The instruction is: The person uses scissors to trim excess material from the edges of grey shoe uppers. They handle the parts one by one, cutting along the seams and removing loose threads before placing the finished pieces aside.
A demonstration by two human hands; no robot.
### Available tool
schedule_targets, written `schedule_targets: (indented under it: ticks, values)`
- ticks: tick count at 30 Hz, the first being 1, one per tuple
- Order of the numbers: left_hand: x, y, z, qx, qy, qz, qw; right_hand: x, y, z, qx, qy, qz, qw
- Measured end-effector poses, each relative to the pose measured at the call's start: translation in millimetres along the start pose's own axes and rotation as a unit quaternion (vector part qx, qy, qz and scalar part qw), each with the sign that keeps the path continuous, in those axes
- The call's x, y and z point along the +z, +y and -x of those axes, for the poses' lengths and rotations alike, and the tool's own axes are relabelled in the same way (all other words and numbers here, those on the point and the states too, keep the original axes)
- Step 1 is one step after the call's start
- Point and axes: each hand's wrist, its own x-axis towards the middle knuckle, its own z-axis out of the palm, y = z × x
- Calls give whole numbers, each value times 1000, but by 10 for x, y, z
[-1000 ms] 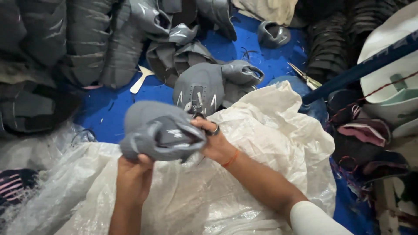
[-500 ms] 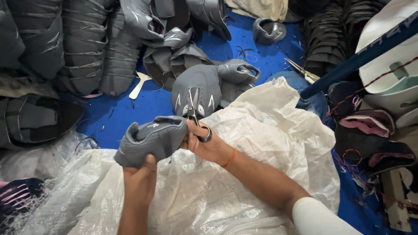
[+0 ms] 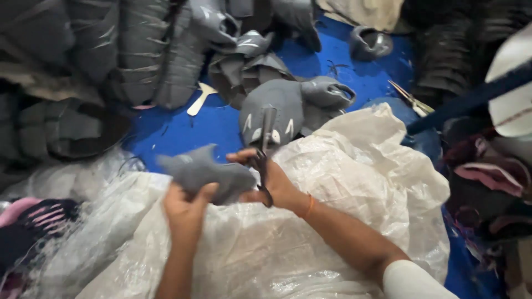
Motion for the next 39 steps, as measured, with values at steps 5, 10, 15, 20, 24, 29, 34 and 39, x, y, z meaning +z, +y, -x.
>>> schedule_targets:
  ticks: [5, 10, 15, 20, 24, 29, 34, 39]
  values:
    - [415, 261, 54, 15, 36, 33, 999, 57, 209, 188, 155, 15, -20, 988]
    - [410, 341, 99, -39, -215, -183, 958, -371, 528, 206, -185, 94, 254, 945]
    - [128, 535, -5, 205, -179, -239, 932, -656, 747, 210, -26, 36, -358, 933]
    - [-270, 616, -236, 237, 112, -306, 915, -540, 142, -60, 112, 169, -470, 859]
    - [-326, 593, -226, 140, 104, -193, 966, -526, 147, -17, 110, 155, -453, 871]
    - [-150, 729, -159, 238, 66, -278, 928, -554, 285, 100, 123, 137, -473, 862]
    - [46, 952, -57, 326, -33, -437, 838, -409, 204, 141, 79, 77, -378, 919]
    - [67, 774, -58, 272, -62, -411, 868, -277, 136, 130, 109, 13, -434, 894]
